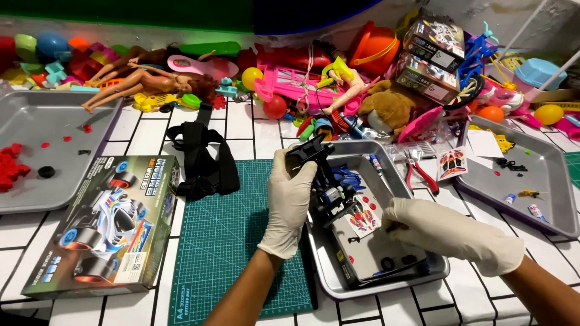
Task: Assembling the drive system of a toy car by installing gears and a motor into the chassis.
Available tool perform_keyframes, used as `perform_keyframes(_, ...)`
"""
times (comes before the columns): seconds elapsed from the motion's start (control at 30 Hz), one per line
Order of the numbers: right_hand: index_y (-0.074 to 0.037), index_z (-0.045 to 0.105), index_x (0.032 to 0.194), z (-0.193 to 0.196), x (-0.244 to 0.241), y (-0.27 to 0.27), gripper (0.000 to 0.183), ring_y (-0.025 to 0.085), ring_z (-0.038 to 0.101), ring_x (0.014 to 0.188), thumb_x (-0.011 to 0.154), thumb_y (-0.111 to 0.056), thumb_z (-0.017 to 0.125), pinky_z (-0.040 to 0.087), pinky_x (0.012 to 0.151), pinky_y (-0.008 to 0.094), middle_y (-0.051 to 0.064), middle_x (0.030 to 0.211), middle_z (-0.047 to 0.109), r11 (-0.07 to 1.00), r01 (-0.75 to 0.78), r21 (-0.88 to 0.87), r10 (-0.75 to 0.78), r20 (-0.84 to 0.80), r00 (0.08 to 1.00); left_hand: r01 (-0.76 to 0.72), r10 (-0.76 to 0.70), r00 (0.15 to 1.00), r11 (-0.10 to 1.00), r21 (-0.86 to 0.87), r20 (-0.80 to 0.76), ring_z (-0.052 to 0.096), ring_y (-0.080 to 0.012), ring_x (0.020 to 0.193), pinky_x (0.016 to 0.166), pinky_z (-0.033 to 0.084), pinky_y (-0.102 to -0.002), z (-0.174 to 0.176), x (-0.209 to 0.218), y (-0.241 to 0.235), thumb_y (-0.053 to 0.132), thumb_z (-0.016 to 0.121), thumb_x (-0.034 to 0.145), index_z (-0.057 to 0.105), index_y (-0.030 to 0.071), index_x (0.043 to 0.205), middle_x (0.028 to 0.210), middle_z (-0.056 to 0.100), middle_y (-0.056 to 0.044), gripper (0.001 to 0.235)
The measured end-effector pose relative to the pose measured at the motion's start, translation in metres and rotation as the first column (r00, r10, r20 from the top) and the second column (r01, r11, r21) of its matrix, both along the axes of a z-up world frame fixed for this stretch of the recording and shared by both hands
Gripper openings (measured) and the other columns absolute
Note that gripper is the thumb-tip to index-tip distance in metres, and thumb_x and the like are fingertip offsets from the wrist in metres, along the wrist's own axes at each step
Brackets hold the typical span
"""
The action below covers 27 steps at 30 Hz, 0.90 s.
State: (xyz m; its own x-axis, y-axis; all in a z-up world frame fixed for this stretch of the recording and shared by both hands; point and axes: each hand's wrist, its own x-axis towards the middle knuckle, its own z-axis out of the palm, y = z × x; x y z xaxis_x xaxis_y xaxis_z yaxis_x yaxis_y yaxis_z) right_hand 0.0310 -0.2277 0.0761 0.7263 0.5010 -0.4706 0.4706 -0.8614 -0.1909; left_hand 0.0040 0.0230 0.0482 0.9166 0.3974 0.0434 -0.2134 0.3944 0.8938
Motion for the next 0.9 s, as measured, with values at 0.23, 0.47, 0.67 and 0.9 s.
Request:
perform_keyframes(0.23,-0.005,0.076,0.105,-0.001,-0.012,0.030,0.019,0.022,0.065,0.106,0.093,-0.020,0.071,0.055,0.096,0.043,0.013,0.122,0.074,0.452,0.278,0.847,-0.184,-0.216,0.959,-0.128,0.116,0.991,0.970,-0.209,-0.066,0.055,-0.0208,0.088,0.066,0.060,-0.038,0.023,-0.006,0.011,-0.002,0.067,0.084,0.053,0.009,0.105,0.100,0.057,-0.010,0.028)
perform_keyframes(0.47,-0.001,0.071,0.111,-0.007,0.011,0.060,0.017,0.022,0.068,0.096,0.099,-0.010,0.065,0.054,0.093,0.036,0.011,0.100,0.071,0.152,0.490,0.858,-0.229,-0.452,0.862,-0.040,0.057,0.997,0.950,-0.311,0.044,0.060,-0.0238,0.094,0.075,0.062,-0.042,0.040,-0.011,0.003,-0.014,0.060,0.083,0.050,0.007,0.136,0.119,0.056,-0.016,0.058)
perform_keyframes(0.67,-0.006,0.072,0.117,0.020,0.034,0.057,0.018,0.019,0.063,0.090,0.102,-0.012,0.064,0.052,0.087,0.032,0.010,0.096,0.069,0.061,0.488,0.870,-0.391,-0.429,0.814,0.137,-0.135,0.989,0.990,-0.019,0.063,0.063,-0.0214,0.089,0.072,0.068,-0.043,0.040,-0.004,0.003,-0.013,0.068,0.078,0.036,0.012,0.157,0.108,0.061,-0.013,0.089)
perform_keyframes(0.9,-0.011,0.072,0.112,-0.007,0.078,0.035,0.016,0.013,0.059,0.091,0.099,-0.020,0.071,0.050,0.086,0.029,0.003,0.095,0.068,0.049,0.411,0.910,-0.459,-0.345,0.819,0.273,-0.270,0.962,0.953,0.131,-0.036,0.072,-0.0230,0.076,0.062,0.066,-0.033,0.039,0.026,-0.006,-0.006,0.083,0.073,0.063,0.010,0.138,0.096,0.071,-0.019,0.070)
